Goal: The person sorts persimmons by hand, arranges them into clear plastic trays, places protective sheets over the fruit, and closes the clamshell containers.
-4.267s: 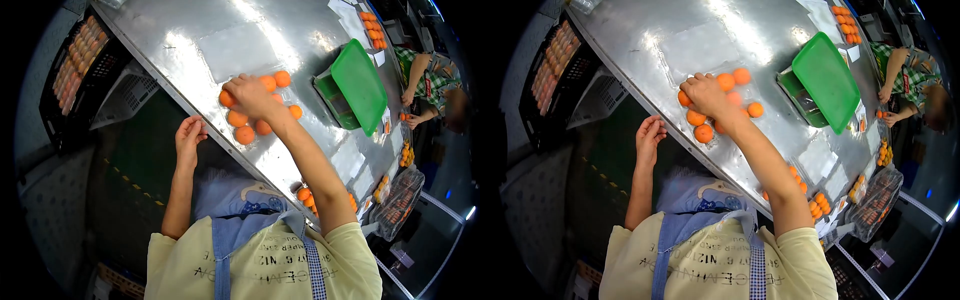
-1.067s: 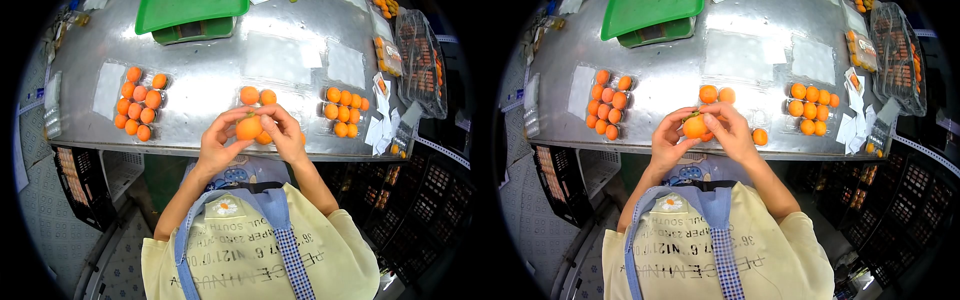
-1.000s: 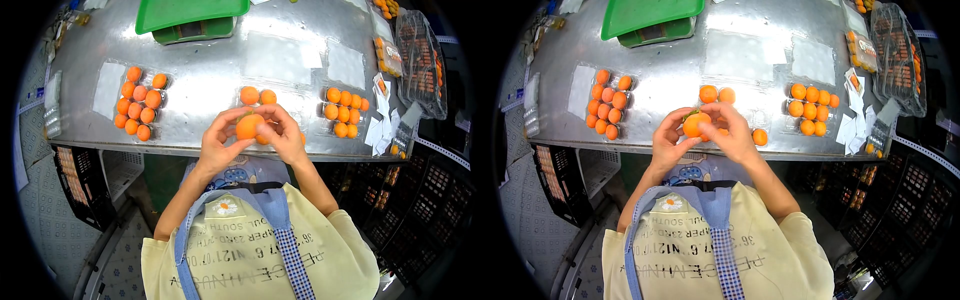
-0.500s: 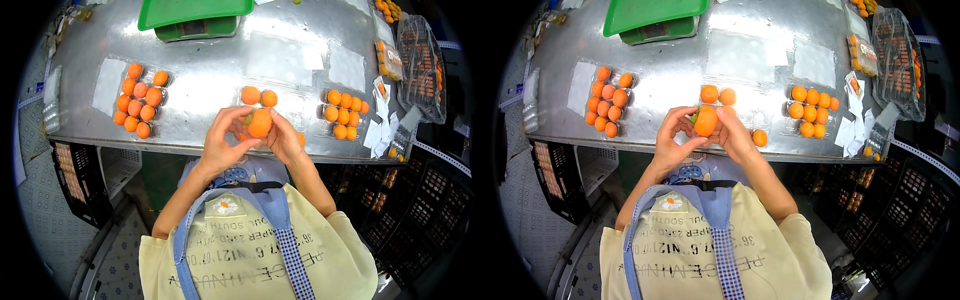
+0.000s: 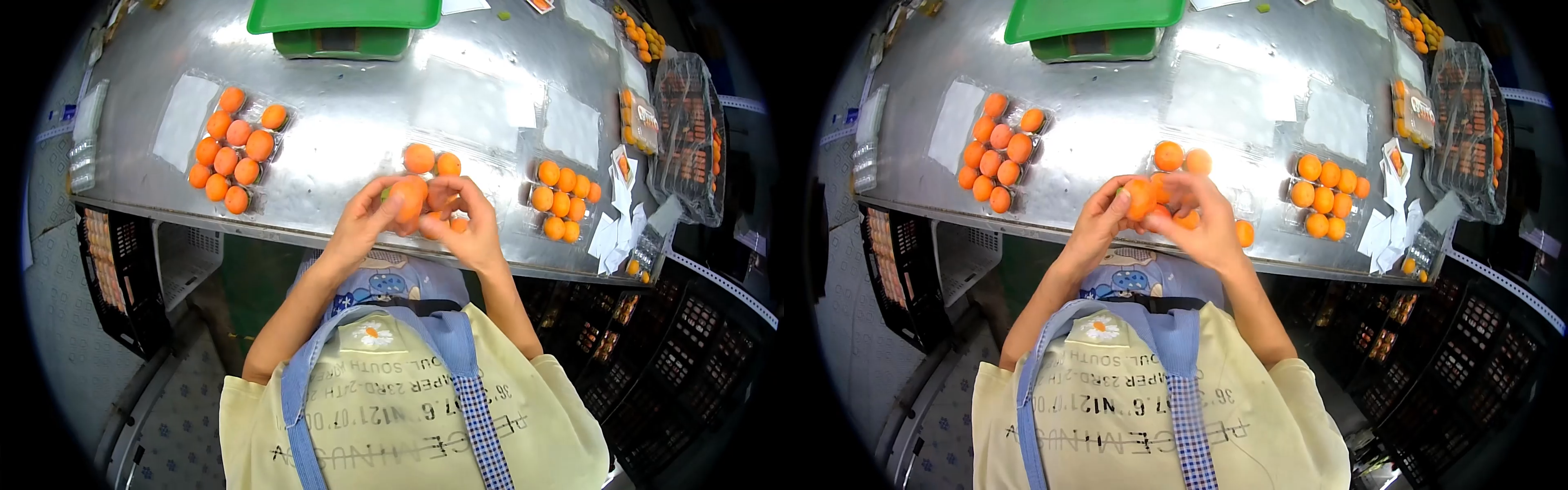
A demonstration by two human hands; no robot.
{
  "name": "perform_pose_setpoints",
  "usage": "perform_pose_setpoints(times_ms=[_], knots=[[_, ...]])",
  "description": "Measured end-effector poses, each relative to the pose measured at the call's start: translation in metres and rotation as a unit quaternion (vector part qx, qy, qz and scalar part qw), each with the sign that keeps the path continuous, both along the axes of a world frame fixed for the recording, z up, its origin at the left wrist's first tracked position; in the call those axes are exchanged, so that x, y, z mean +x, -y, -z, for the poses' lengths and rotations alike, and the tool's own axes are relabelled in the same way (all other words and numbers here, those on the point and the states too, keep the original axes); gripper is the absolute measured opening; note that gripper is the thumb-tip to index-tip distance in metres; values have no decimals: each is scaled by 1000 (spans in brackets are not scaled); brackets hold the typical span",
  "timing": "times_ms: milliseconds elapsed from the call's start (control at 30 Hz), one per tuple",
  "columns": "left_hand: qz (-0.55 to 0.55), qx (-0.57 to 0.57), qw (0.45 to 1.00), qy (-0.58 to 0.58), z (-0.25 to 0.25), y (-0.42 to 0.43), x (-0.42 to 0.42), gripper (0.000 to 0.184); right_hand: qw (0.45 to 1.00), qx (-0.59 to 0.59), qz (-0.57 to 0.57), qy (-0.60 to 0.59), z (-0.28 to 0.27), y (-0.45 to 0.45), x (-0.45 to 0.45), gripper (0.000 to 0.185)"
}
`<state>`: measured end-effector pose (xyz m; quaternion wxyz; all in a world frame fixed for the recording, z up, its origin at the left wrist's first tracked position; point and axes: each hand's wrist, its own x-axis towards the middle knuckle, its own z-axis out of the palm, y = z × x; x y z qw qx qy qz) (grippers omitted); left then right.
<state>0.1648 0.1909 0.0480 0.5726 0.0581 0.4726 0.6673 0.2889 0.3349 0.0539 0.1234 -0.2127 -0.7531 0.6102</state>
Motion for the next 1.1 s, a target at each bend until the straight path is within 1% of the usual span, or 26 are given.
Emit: perform_pose_setpoints(times_ms=[67,100,200,300,400,500,600,700,800,833,933,1000,1100], knots=[[-14,-23,998,-51,1,-1,4,40,994,100,-29,-32,-16,4,-13,50],[-20,-34,996,-77,0,-2,5,41,992,107,-66,-19,-18,6,-15,55],[-12,-38,998,-54,1,6,-1,43,997,51,-60,-3,-10,12,-20,54],[-26,-22,999,17,-1,14,-11,44,994,-96,-46,5,4,12,-18,53],[-29,-11,998,-53,-2,17,-11,45,992,-115,-48,9,4,15,-22,53],[-17,-7,996,-86,-1,21,-13,46,996,-53,-64,-11,5,19,-29,54],[-11,2,1000,-21,9,31,-22,46,996,6,-88,-19,-5,24,-41,55],[-13,-8,1000,-26,14,43,-31,50,990,-31,-118,68,-8,30,-55,55],[-36,-27,999,-14,6,61,-51,52,987,14,-154,33,-5,32,-91,54],[-73,-54,995,-42,6,66,-56,54,987,33,-159,-9,0,34,-111,53],[-173,-72,978,-89,7,97,-83,52,986,84,-143,4,-4,44,-175,53],[-259,-76,959,-81,12,122,-101,39,981,132,-143,1,7,50,-220,55],[-356,-100,926,-81,17,165,-124,32,966,209,-151,8,23,64,-274,57]])
